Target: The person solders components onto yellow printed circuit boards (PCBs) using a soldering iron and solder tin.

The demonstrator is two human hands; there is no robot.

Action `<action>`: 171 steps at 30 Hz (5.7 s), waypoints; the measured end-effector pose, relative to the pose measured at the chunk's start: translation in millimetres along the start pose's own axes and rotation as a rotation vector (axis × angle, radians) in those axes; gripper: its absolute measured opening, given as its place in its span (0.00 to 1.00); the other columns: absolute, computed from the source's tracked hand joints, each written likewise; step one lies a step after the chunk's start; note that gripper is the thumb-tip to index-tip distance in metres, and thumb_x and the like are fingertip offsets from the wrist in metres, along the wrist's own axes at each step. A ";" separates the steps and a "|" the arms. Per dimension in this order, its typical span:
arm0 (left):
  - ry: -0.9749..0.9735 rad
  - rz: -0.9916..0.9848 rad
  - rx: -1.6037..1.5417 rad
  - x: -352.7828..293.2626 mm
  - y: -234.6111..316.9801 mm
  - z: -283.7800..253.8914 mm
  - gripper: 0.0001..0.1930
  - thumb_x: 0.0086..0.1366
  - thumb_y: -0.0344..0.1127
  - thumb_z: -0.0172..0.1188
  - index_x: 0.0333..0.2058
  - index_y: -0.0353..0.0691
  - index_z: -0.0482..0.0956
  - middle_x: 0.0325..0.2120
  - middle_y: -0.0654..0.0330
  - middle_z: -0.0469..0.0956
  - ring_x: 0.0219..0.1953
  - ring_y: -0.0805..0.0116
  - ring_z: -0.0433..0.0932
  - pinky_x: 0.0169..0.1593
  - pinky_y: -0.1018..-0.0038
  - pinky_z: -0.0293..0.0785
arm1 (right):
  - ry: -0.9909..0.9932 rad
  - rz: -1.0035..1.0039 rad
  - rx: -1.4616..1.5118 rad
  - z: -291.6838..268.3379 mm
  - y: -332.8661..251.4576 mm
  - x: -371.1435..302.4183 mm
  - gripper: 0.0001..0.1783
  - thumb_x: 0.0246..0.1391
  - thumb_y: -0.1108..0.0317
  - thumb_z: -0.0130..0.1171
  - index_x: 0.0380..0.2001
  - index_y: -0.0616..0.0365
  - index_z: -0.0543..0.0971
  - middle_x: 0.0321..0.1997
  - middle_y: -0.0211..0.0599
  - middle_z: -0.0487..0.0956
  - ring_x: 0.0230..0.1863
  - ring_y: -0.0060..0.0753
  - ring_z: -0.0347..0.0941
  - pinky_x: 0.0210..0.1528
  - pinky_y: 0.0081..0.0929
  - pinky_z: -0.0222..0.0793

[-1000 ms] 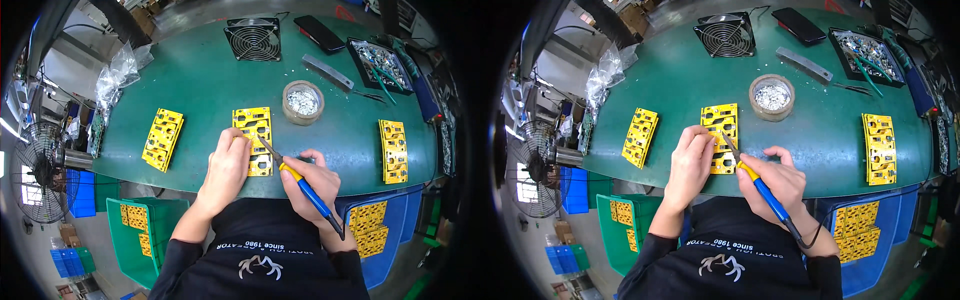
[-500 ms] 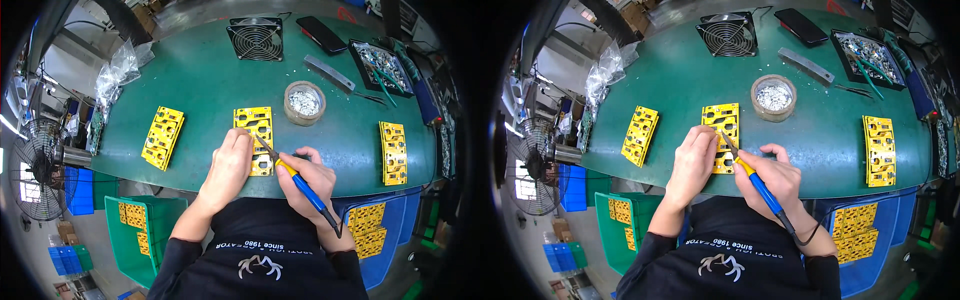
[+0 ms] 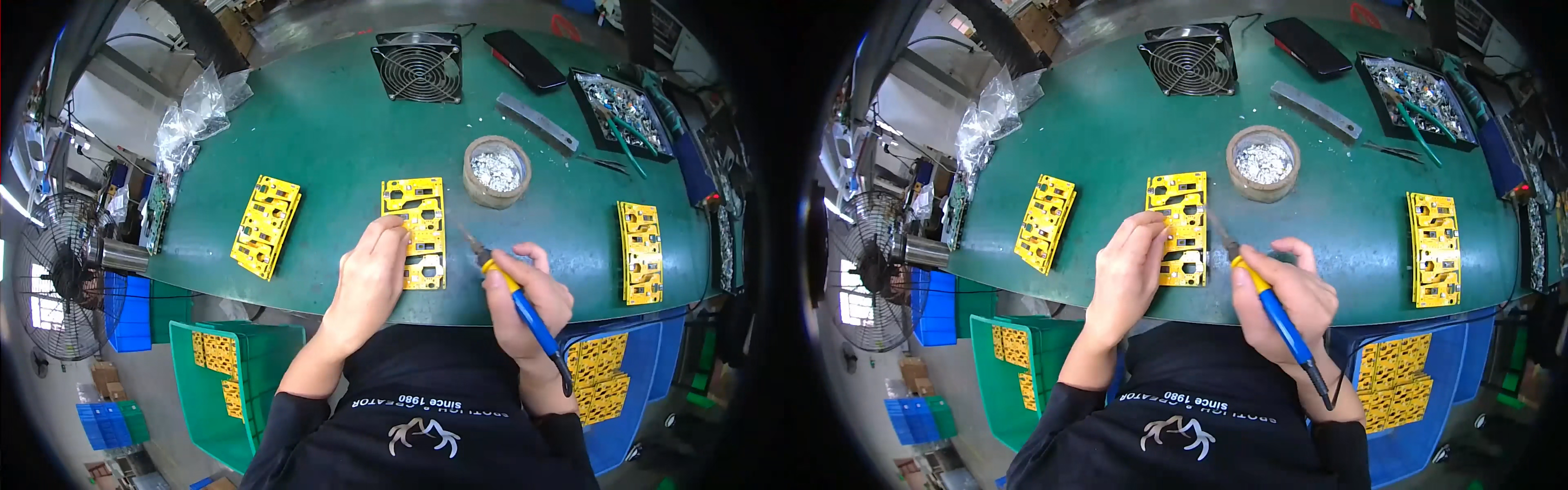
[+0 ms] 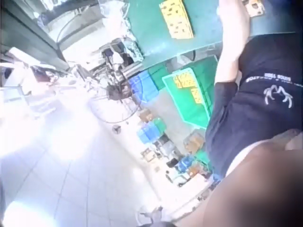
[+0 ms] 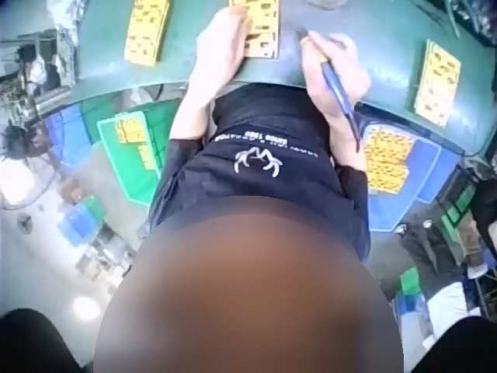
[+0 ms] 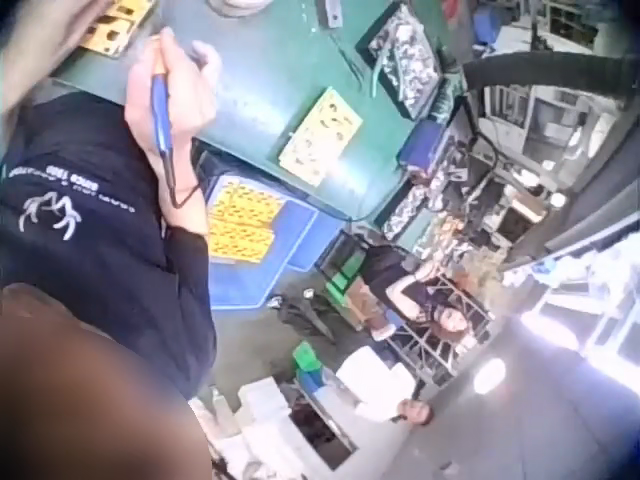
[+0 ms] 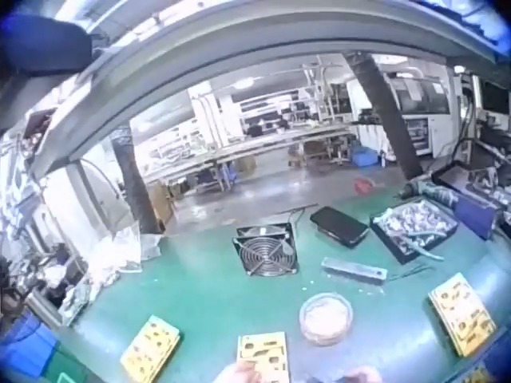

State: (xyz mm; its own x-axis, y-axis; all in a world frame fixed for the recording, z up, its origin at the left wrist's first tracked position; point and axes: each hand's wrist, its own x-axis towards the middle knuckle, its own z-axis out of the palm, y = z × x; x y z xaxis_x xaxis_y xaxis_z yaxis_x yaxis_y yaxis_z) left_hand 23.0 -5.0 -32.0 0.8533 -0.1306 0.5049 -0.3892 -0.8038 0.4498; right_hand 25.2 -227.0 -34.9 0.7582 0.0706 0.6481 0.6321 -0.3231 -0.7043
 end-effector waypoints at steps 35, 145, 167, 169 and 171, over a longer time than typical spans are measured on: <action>0.066 0.113 0.179 -57.3 35.5 -1.6 0.14 0.56 0.19 0.72 0.42 0.30 0.84 0.43 0.53 0.83 0.38 0.57 0.86 0.39 0.69 0.85 | -0.179 -0.018 0.117 -9.2 -19.8 -25.8 0.12 0.43 0.79 0.71 0.35 0.64 0.87 0.20 0.32 0.81 0.17 0.28 0.76 0.49 0.41 0.78; -0.125 0.004 0.140 -29.4 43.1 -3.2 0.15 0.61 0.22 0.67 0.47 0.31 0.82 0.46 0.53 0.79 0.35 0.56 0.86 0.34 0.64 0.84 | -0.134 0.062 0.105 -9.1 -14.3 -18.9 0.11 0.47 0.81 0.68 0.37 0.66 0.87 0.27 0.42 0.86 0.23 0.37 0.82 0.52 0.49 0.78; -0.377 -0.127 0.125 -32.8 48.3 -15.4 0.31 0.57 0.17 0.61 0.62 0.27 0.70 0.51 0.40 0.67 0.38 0.41 0.82 0.42 0.57 0.83 | -0.115 -0.021 0.077 -9.5 -15.1 -20.4 0.13 0.43 0.80 0.71 0.36 0.63 0.87 0.21 0.34 0.83 0.19 0.30 0.78 0.49 0.43 0.79; -0.379 -0.136 0.156 -34.1 49.0 -14.1 0.31 0.57 0.16 0.61 0.62 0.27 0.70 0.51 0.41 0.67 0.38 0.42 0.82 0.42 0.57 0.83 | -0.131 0.081 0.092 -14.7 -18.5 -20.1 0.11 0.47 0.80 0.66 0.37 0.67 0.87 0.27 0.43 0.86 0.25 0.38 0.83 0.55 0.51 0.77; -0.374 -0.127 0.160 -33.6 48.9 -15.0 0.31 0.57 0.16 0.61 0.62 0.27 0.70 0.51 0.41 0.67 0.38 0.42 0.82 0.42 0.58 0.83 | -0.121 0.075 0.099 -14.2 -16.0 -19.4 0.11 0.47 0.80 0.66 0.37 0.67 0.87 0.27 0.44 0.86 0.25 0.38 0.83 0.55 0.52 0.77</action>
State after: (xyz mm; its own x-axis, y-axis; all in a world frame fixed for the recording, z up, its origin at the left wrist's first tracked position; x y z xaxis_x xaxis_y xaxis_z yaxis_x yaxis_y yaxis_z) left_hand -29.8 -31.2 -15.9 0.9694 -0.2029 0.1378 -0.2397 -0.9031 0.3564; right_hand -1.8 -236.5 -32.1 0.8136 0.1648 0.5576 0.5814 -0.2378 -0.7781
